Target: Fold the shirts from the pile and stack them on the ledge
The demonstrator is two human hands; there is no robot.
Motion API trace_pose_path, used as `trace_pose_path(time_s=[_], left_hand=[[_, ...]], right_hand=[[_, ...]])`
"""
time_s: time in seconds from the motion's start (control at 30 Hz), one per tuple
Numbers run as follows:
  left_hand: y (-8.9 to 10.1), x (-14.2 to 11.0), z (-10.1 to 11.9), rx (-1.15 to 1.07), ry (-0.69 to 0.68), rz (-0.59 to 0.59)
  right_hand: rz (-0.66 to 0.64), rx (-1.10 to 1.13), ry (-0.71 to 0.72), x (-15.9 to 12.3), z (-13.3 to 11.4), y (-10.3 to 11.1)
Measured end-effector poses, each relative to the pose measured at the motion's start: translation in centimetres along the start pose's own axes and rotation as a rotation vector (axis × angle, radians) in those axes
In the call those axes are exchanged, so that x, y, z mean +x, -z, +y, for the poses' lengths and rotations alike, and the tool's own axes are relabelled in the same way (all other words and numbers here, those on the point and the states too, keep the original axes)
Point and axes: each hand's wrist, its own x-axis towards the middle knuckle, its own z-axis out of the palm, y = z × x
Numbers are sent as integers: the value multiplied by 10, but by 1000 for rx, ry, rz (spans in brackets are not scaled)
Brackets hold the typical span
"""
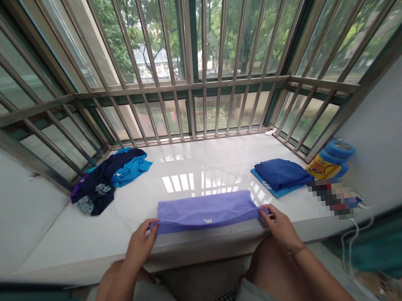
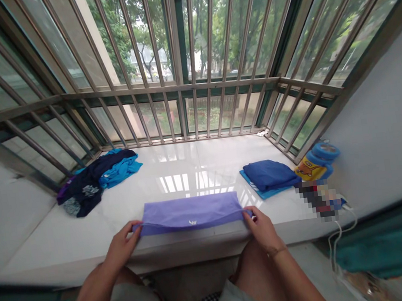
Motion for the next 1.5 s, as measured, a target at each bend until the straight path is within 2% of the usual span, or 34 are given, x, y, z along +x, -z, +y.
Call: trace_pose_path(time_s=[0.07,0.17,0.3,0.43,0.57,0.73,0.83,0.93,1.0,1.07,1.13,1.2,1.27,1.33,1.4,1.5], left_hand=[[-5,20,9,4,73,5],[-16,35,8,18,96,4],[-25,34,-1,-53,96,46],[-24,31,-3,-174,121,119],[-21,32,0,-274,151,174],[-17,30,2,-235,172,184],[-18,30,2,-165,176,154],[-19,29,0,-127,183,136],[-19,29,0,-115,187,128],[-18,29,-1,-98,182,123],[-18,29,0,-79,171,121],[-18,29,1,-62,166,119],[-18,28,3,-45,168,116],[-19,28,5,-33,161,117],[-19,27,8,-35,142,114],[-17,27,11,-45,125,93]], right_hand=[[47,-84,-48,18,-9,-8],[104,-255,-82,31,-17,-23],[102,-362,-193,26,-20,-40],[20,-397,-248,22,-19,-45],[43,-361,-251,33,-11,-26],[182,-340,-344,53,-3,20],[294,-273,-377,63,-23,42],[392,-187,-268,66,-70,41],[381,-182,-131,62,-113,22],[279,-208,6,52,-158,-15],[101,-254,171,35,-196,-66],[-155,-348,377,15,-222,-123],[-264,-357,444,-5,-232,-174],[-301,-361,462,-22,-227,-210],[-312,-361,488,-33,-214,-228],[-320,-364,567,-41,-192,-234]])
